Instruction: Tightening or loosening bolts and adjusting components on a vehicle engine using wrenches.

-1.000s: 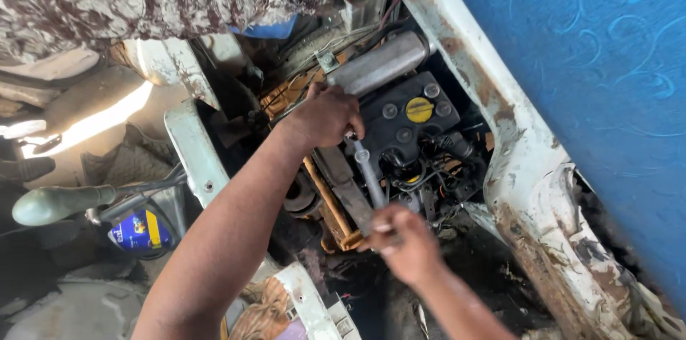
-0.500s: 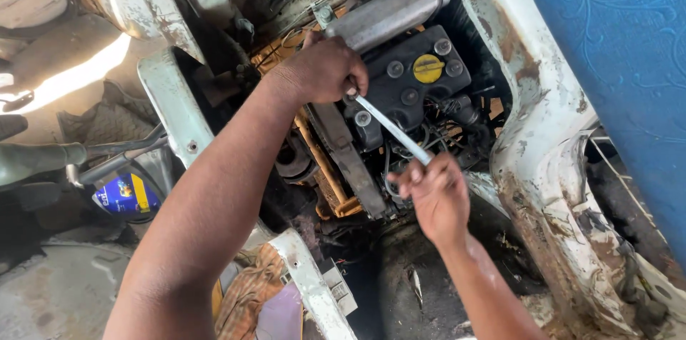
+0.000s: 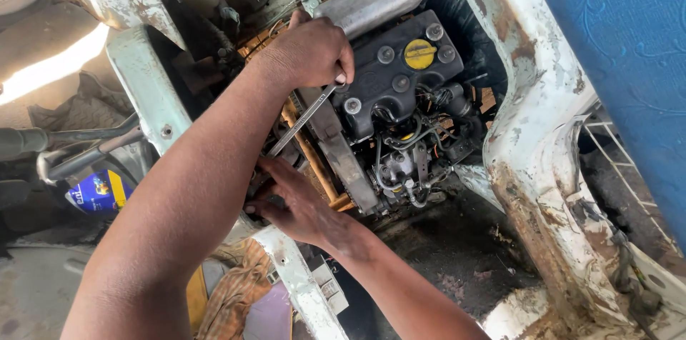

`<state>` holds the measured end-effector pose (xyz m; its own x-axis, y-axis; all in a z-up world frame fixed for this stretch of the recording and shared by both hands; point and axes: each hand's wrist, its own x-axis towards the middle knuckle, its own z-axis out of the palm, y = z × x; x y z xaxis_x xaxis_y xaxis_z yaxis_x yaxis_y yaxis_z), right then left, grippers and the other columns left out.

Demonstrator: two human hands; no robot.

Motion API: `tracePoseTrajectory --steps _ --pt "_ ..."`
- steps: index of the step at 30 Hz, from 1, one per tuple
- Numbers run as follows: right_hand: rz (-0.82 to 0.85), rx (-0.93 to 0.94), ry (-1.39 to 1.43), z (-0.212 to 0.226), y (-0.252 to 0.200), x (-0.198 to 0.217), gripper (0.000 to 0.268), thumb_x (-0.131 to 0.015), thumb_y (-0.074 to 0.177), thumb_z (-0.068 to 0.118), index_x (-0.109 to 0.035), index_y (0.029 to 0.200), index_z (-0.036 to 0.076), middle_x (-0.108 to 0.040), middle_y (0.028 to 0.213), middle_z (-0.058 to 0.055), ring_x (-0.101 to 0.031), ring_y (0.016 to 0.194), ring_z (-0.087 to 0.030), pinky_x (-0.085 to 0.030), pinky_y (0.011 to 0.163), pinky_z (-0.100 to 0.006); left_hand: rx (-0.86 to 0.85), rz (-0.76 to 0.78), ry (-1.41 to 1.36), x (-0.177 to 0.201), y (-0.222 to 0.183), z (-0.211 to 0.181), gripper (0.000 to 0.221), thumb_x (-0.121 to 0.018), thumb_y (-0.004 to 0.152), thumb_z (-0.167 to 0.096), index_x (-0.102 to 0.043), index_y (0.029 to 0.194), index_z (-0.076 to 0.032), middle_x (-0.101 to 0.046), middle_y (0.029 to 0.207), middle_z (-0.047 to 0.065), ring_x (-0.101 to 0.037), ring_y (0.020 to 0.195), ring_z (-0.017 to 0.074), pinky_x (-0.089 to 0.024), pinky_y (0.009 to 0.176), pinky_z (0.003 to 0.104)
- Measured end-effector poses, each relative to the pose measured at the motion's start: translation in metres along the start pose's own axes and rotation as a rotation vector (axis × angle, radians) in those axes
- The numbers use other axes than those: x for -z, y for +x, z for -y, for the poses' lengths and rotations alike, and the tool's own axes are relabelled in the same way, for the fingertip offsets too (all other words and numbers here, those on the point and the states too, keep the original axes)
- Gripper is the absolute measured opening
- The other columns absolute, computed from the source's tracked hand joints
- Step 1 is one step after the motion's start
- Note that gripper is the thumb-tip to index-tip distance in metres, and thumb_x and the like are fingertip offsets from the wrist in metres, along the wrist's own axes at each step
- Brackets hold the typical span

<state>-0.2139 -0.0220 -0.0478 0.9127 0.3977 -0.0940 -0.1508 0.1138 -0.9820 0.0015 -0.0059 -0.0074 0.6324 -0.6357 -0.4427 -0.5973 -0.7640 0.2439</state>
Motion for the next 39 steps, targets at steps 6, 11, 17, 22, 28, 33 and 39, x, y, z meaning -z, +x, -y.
tracePoseTrajectory --steps 6,11,17,22,28,33,39 --pt "0.003 -0.078 -0.227 -0.029 0.038 -0.006 0.038 -0.071 0.095 -0.013 -0.059 0.129 0.0 -0.065 0.101 -0.015 -0.065 0.086 -0.028 -0.058 0.075 -0.039 0.0 -0.055 0.037 -0.01 0.008 0.001 0.011 -0.078 0.087 -0.026 -0.082 0.093 -0.035 -0.074 0.089 -0.009 -0.06 0.107 0.0116 -0.025 0.115 0.045" --pt "0.007 0.166 0.022 -0.036 0.006 0.022 0.043 -0.077 0.09 -0.007 -0.06 0.129 0.002 -0.069 0.117 -0.011 -0.074 0.104 -0.02 -0.065 0.095 -0.033 0.016 -0.037 0.011 -0.007 0.009 0.0 0.012 -0.078 0.088 -0.026 -0.082 0.094 -0.034 -0.074 0.09 -0.009 -0.063 0.106 0.012 -0.025 0.116 0.048" --pt "0.08 0.13 -0.147 -0.011 -0.003 0.034 0.047 -0.079 0.087 0.008 -0.061 0.129 0.001 -0.066 0.121 -0.012 -0.075 0.103 -0.022 -0.068 0.086 -0.03 0.006 -0.059 0.027 -0.009 0.009 0.0 0.009 -0.078 0.087 -0.027 -0.082 0.092 -0.034 -0.074 0.089 -0.01 -0.062 0.105 0.0123 -0.025 0.115 0.049" --pt "0.1 0.1 -0.445 -0.018 -0.045 0.06 0.033 -0.087 0.083 0.015 -0.068 0.105 0.002 -0.073 0.102 -0.014 -0.073 0.097 -0.028 -0.061 0.084 -0.038 -0.021 -0.069 0.0 -0.003 0.007 0.002 0.006 -0.076 0.09 -0.031 -0.079 0.095 -0.033 -0.074 0.085 -0.008 -0.065 0.098 0.0113 -0.024 0.116 0.049" --pt "-0.23 0.171 -0.109 -0.059 -0.112 0.171 0.013 -0.073 0.096 0.013 -0.065 0.096 0.003 -0.074 0.109 -0.016 -0.073 0.105 -0.03 -0.064 0.094 -0.043 -0.022 0.006 -0.026 0.002 -0.001 -0.001 0.01 -0.08 0.087 -0.032 -0.082 0.096 -0.031 -0.076 0.089 -0.009 -0.065 0.104 0.0111 -0.03 0.115 0.047" --pt "-0.394 0.27 0.392 -0.064 -0.099 0.207 0.044 -0.062 0.119 0.025 -0.061 0.084 -0.002 -0.059 0.078 -0.011 -0.066 0.081 -0.025 -0.057 0.093 -0.051 -0.027 0.044 0.043 0.003 -0.001 -0.008 0.013 -0.077 0.087 -0.036 -0.08 0.1 -0.036 -0.068 0.103 -0.01 -0.051 0.124 0.015 -0.023 0.116 0.047" --pt "-0.336 0.212 0.317 -0.063 -0.109 0.181 0.029 -0.066 0.109 0.024 -0.061 0.091 0.002 -0.053 0.097 -0.006 -0.066 0.097 -0.026 -0.056 0.093 -0.047 -0.039 0.053 0.049 0.001 0.003 -0.005 0.01 -0.079 0.085 -0.036 -0.08 0.095 -0.035 -0.066 0.103 -0.01 -0.049 0.126 0.0153 -0.021 0.117 0.05"
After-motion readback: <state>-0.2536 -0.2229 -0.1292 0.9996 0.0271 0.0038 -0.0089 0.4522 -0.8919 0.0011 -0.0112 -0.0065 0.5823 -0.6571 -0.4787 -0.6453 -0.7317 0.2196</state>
